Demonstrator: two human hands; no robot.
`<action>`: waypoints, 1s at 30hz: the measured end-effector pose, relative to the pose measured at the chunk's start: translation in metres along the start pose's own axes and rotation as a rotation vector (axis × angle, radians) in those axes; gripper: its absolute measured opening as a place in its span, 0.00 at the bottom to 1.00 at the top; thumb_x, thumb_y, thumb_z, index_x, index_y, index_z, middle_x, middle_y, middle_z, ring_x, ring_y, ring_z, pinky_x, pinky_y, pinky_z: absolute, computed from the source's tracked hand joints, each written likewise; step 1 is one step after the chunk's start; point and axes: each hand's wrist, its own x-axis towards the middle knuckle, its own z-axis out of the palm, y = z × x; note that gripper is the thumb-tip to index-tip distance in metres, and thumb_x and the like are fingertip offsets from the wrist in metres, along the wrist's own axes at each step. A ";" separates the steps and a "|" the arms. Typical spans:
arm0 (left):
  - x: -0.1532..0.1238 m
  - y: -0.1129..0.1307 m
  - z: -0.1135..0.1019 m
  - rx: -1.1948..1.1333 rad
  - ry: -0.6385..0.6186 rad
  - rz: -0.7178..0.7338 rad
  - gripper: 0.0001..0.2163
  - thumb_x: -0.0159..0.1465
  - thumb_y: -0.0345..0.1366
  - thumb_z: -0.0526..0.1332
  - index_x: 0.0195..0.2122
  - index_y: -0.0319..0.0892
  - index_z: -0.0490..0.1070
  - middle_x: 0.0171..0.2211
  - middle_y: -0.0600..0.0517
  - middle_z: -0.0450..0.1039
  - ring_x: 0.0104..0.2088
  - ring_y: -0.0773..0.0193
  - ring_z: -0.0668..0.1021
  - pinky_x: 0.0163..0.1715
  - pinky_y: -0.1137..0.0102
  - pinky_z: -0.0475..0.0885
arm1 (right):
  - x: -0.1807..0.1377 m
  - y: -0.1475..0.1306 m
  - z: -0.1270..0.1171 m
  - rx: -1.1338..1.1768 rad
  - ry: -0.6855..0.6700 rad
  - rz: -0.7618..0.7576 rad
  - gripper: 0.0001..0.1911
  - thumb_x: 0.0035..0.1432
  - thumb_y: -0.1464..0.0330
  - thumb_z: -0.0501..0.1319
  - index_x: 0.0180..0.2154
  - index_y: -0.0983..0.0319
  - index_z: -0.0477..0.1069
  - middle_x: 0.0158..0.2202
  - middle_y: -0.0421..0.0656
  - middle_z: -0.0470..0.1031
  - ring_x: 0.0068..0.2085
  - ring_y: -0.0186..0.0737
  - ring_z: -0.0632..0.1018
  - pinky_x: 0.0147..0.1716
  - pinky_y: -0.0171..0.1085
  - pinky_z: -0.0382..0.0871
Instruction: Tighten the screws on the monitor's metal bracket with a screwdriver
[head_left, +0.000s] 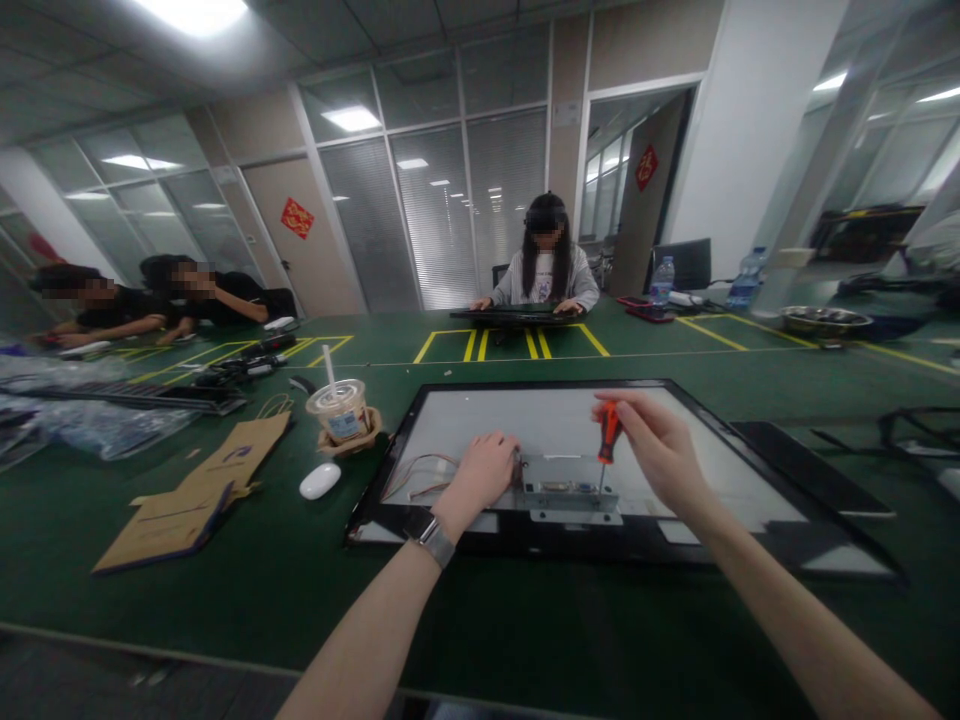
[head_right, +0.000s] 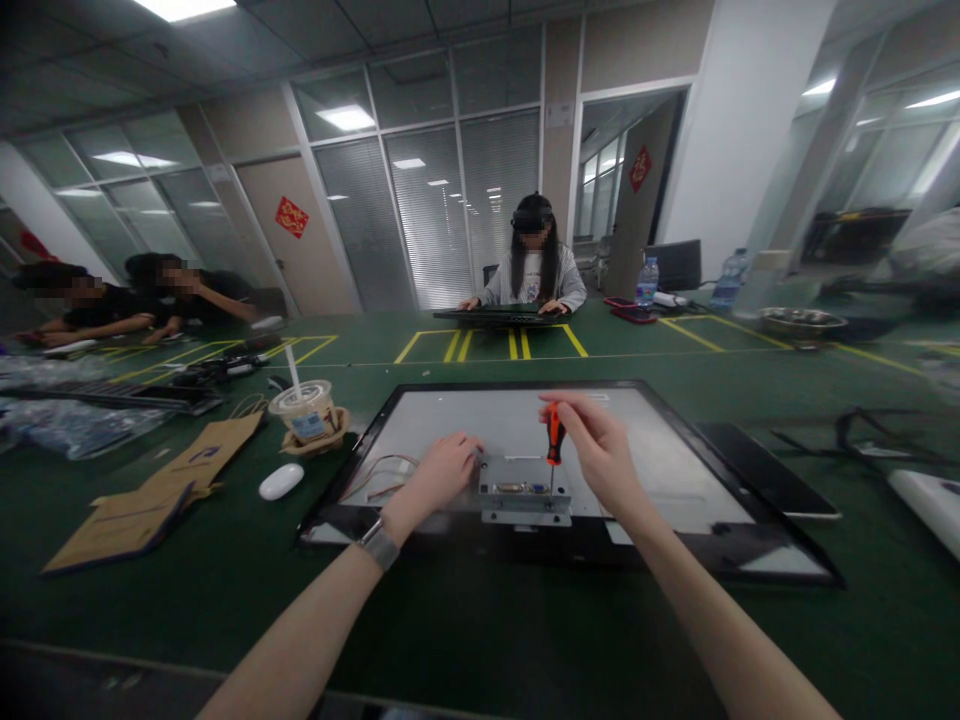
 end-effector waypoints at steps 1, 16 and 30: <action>0.000 0.000 0.000 0.004 0.001 0.001 0.13 0.70 0.30 0.47 0.49 0.41 0.69 0.46 0.45 0.72 0.47 0.58 0.74 0.49 0.64 0.67 | 0.000 0.003 0.000 0.038 0.002 0.012 0.12 0.65 0.60 0.57 0.41 0.58 0.76 0.32 0.42 0.78 0.36 0.42 0.79 0.36 0.42 0.73; 0.001 -0.002 0.004 0.023 0.010 -0.007 0.13 0.70 0.30 0.48 0.49 0.42 0.69 0.47 0.46 0.72 0.47 0.59 0.74 0.48 0.65 0.68 | 0.004 -0.006 0.001 0.327 -0.050 0.136 0.09 0.59 0.60 0.62 0.33 0.57 0.75 0.33 0.42 0.74 0.37 0.41 0.75 0.38 0.39 0.70; 0.001 -0.002 0.004 0.019 0.012 -0.006 0.13 0.70 0.30 0.47 0.50 0.42 0.69 0.47 0.46 0.72 0.47 0.59 0.74 0.49 0.64 0.67 | 0.003 -0.010 0.001 0.206 -0.025 0.107 0.11 0.55 0.56 0.65 0.30 0.57 0.76 0.34 0.43 0.76 0.40 0.44 0.75 0.39 0.42 0.70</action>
